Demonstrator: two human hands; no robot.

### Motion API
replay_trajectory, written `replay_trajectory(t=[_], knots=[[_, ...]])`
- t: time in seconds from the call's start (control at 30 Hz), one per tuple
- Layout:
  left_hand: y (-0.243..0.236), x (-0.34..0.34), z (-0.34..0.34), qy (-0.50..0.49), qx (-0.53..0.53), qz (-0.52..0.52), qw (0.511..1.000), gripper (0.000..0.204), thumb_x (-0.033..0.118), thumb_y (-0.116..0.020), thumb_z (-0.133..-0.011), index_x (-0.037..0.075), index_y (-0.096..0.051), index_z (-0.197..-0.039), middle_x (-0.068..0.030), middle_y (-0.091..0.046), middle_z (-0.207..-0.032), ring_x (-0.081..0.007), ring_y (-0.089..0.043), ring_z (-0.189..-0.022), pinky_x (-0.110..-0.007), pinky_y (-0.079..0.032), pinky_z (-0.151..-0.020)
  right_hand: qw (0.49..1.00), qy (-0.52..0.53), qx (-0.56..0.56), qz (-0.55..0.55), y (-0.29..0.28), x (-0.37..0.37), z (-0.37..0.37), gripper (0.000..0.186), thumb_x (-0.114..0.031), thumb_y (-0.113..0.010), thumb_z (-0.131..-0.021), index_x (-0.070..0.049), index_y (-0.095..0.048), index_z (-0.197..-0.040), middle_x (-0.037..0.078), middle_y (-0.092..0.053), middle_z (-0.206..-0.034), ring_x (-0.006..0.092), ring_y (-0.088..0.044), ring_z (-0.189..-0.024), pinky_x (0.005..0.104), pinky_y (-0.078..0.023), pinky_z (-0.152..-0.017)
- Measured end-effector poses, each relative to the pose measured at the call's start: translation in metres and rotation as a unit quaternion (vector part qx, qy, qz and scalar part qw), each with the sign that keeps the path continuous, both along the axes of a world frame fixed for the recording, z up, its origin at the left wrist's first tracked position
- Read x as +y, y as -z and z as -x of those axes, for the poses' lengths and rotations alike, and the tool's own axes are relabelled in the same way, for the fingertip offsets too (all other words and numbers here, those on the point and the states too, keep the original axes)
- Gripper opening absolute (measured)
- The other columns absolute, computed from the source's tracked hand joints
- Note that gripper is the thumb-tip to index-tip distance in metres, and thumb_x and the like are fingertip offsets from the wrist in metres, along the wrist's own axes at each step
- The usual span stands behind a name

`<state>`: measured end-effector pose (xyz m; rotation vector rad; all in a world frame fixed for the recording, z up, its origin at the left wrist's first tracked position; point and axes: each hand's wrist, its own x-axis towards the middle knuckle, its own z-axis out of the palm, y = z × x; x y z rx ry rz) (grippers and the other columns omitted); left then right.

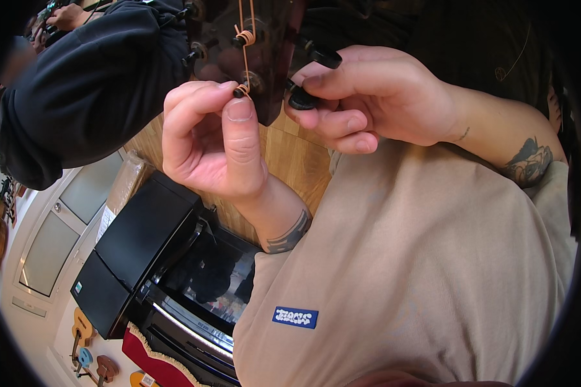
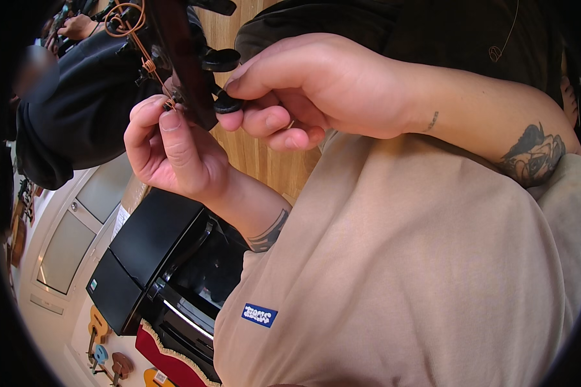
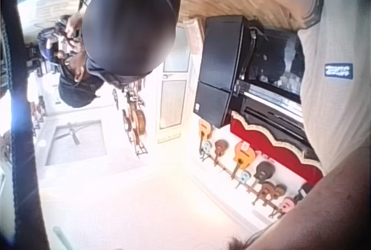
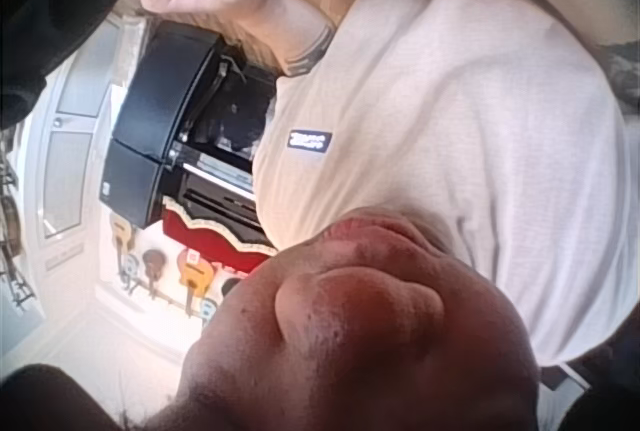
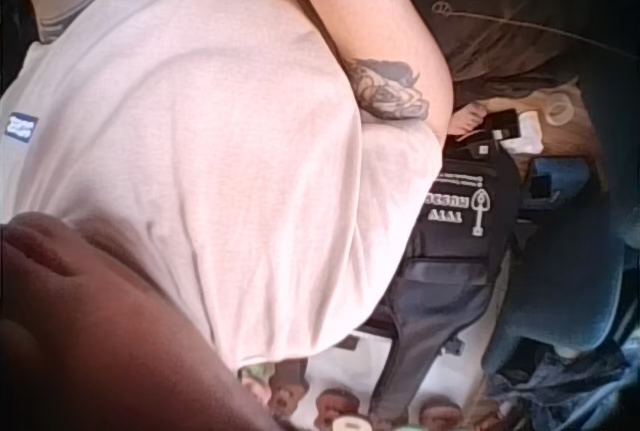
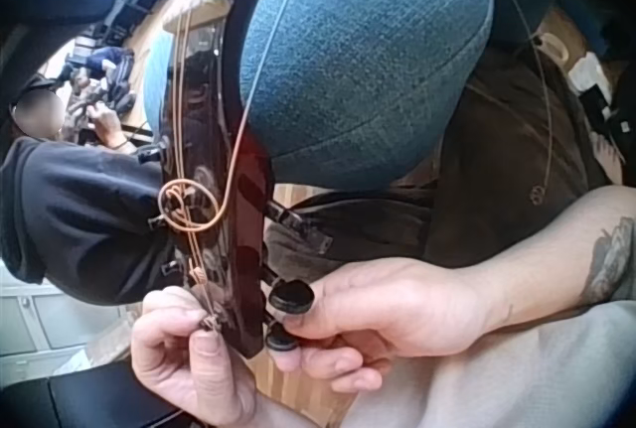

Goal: The person threads a guitar string through the tuning peg hole on the headstock and winds it around the post. They use their fingers to guide the string and tighten it by turning the tuning peg, repeating the process to secure the string.

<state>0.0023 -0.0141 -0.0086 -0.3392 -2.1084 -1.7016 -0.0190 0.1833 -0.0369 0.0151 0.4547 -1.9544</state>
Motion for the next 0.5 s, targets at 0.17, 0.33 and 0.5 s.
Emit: replay_trajectory(t=[0.17,0.33,0.5], knots=[[-0.0006,-0.0081,-0.0004,0.038,0.003,0.035,0.999,0.012,-0.005,-0.063,-0.092,-0.005,-0.065,-0.104,-0.0136,-0.064,-0.101,-0.0154,-0.064,-0.085,-0.026,-0.056,-0.082,1.000,-0.007,-0.015,0.021,0.0033,-0.0009,-0.0005,0.037,-0.030,-0.041,-0.108,0.000,-0.059,-0.095,-0.002,-0.040,-0.063,0.0086,-0.038,-0.055,0.0224,-0.035,-0.054],[-0.0006,-0.0066,0.0007,0.051,0.009,0.030,0.998,0.012,-0.005,-0.063,-0.092,-0.005,-0.065,-0.104,-0.0137,-0.064,-0.101,-0.0158,-0.064,-0.086,-0.026,-0.056,-0.081,0.999,-0.019,-0.027,0.044,0.0048,-0.0011,0.0007,0.037,-0.029,-0.040,-0.108,-0.001,-0.058,-0.094,-0.002,-0.039,-0.063,0.0082,-0.037,-0.055,0.0227,-0.034,-0.054],[-0.0002,-0.0066,0.0004,0.056,0.007,0.021,0.998,0.013,-0.005,-0.063,-0.092,-0.005,-0.065,-0.105,-0.0143,-0.065,-0.102,-0.0166,-0.065,-0.087,-0.028,-0.056,-0.083,0.998,-0.022,-0.036,0.049,0.0048,-0.0014,0.0013,0.037,-0.029,-0.039,-0.108,0.000,-0.057,-0.093,-0.003,-0.038,-0.064,0.0083,-0.036,-0.055,0.0228,-0.034,-0.054]])
